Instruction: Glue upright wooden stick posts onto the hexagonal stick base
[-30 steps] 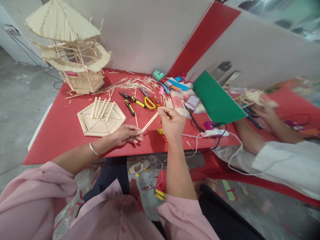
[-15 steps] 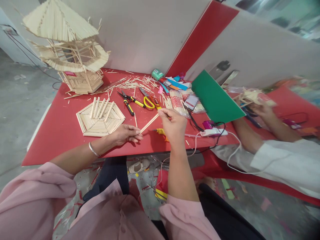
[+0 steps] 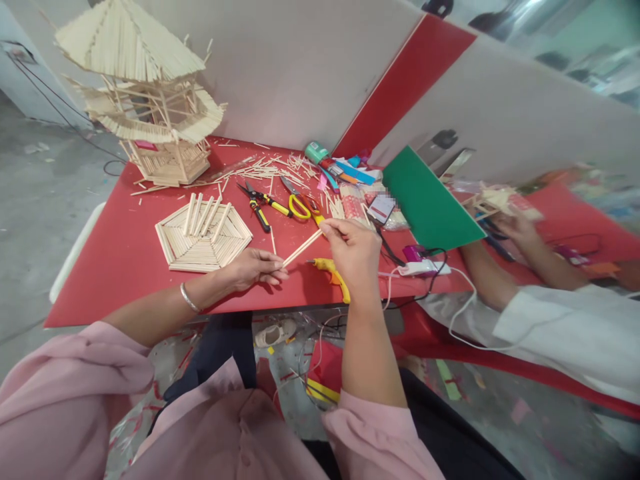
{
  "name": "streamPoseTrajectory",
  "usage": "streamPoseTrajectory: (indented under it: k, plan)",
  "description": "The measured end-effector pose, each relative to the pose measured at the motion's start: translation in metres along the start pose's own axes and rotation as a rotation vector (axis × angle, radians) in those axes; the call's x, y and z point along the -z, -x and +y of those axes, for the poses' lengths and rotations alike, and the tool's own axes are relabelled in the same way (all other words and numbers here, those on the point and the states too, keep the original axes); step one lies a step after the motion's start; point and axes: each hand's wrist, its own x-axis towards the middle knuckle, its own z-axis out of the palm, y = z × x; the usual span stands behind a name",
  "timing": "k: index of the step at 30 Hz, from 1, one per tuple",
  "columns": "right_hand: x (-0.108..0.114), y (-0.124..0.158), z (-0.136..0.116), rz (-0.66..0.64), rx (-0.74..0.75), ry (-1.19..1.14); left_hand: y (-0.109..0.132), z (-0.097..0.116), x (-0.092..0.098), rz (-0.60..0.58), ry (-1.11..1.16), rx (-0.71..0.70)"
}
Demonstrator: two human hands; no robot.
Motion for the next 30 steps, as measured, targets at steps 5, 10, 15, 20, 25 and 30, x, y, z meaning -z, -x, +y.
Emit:
streamPoseTrajectory:
  k: [5, 10, 15, 20, 25, 30]
  plan:
    - [0.002, 0.0, -0.004, 0.008, 0.005, -0.021, 0.001, 0.002, -0.001, -0.015, -0.002, 0.006]
    - [0.003, -0.001, -0.005, 0.035, -0.028, -0.101, 0.004, 0.005, -0.002, -0.052, 0.008, -0.001]
    - [0.003, -0.001, -0.008, 0.037, -0.039, -0.16, 0.005, 0.007, -0.003, -0.053, 0.016, -0.018]
    - [0.004, 0.001, -0.012, 0.028, -0.113, -0.235, 0.004, 0.007, -0.004, -0.033, 0.036, -0.036]
    - [0.007, 0.004, -0.011, 0.033, -0.127, -0.31, 0.005, 0.007, -0.004, -0.018, 0.056, -0.021]
    - [0.003, 0.01, -0.008, 0.084, -0.182, -0.299, 0.004, 0.006, -0.002, -0.058, 0.072, -0.054]
